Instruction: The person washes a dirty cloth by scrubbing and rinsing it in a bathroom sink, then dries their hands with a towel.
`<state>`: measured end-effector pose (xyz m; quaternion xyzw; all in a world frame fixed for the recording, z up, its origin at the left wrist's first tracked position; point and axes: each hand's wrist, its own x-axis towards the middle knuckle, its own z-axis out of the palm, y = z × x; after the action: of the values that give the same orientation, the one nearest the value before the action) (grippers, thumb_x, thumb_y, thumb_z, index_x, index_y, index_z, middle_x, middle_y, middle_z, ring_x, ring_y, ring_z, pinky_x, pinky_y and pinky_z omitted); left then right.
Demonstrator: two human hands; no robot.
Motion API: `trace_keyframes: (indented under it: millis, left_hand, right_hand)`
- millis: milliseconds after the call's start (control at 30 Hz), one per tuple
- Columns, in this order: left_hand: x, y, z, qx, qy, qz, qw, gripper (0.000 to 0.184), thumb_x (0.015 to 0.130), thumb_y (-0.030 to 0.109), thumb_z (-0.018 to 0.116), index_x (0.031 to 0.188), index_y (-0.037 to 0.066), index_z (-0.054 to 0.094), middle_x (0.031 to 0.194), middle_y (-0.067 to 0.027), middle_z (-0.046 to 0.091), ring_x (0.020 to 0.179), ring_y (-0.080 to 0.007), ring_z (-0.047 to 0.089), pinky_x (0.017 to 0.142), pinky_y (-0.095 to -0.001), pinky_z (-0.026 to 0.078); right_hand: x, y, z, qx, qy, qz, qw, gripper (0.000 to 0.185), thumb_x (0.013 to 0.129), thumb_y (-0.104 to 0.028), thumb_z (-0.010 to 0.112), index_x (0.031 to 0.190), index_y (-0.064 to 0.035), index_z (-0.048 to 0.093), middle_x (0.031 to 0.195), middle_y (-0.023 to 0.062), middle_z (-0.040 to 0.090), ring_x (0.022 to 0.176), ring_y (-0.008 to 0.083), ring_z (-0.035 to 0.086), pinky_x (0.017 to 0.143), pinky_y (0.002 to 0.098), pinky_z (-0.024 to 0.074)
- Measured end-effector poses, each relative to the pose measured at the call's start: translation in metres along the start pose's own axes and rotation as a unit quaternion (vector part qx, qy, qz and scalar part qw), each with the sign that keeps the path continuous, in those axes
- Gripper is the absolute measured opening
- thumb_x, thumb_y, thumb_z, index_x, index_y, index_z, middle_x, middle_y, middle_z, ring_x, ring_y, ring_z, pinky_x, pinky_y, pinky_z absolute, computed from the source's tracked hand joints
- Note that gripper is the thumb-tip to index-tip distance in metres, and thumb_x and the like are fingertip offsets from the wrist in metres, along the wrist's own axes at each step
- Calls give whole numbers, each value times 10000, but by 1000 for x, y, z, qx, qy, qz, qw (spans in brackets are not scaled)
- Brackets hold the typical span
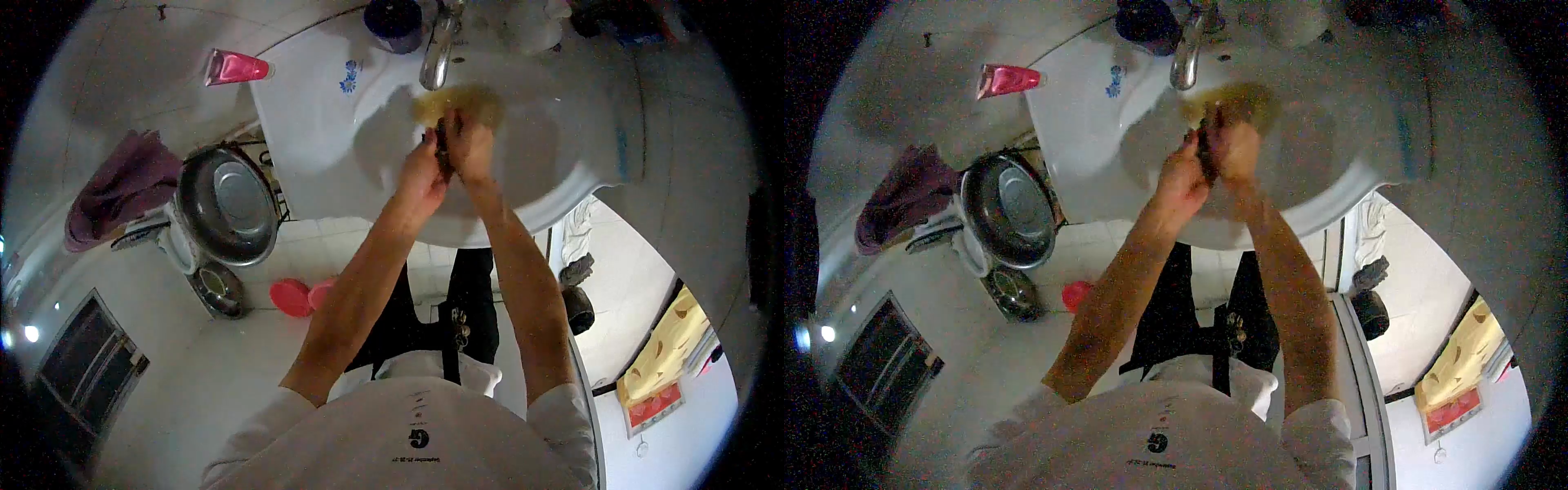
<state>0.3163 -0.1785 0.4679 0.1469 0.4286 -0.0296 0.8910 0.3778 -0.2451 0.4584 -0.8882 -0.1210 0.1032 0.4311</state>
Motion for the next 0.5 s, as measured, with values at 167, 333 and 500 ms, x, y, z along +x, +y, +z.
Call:
trace_keyframes:
  millis: [167, 333, 500]
  left_hand:
    - [13, -2, -14, -48, -95, 12, 994, 407, 1008, 393, 476, 1287, 103, 536, 1183, -1, 616, 1036, -161, 598, 934, -329, 487]
    - [-7, 2, -2, 48, -81, -23, 995, 484, 1015, 433, 424, 1369, 104, 458, 1305, -39, 562, 1188, -211, 538, 1038, -381, 406]
    - [-2, 20, -9, 26, -134, -35, 990, 508, 1007, 448, 424, 1364, 88, 457, 1338, -70, 545, 1234, -245, 515, 1063, -428, 393]
  right_hand:
    - [-5, -27, -8, -21, 6, -65, 998, 279, 938, -285, 585, 893, -14, 628, 807, 247, 640, 726, 448, 619, 635, 493, 485]
    - [31, 39, -6, -53, 29, 68, 996, 302, 961, -308, 562, 911, -22, 648, 819, 246, 628, 684, 443, 589, 635, 456, 485]
    - [28, 70, -22, 413, 33, 238, 878, 278, 960, -286, 588, 1030, -25, 654, 957, 127, 680, 829, 247, 642, 720, 358, 511]
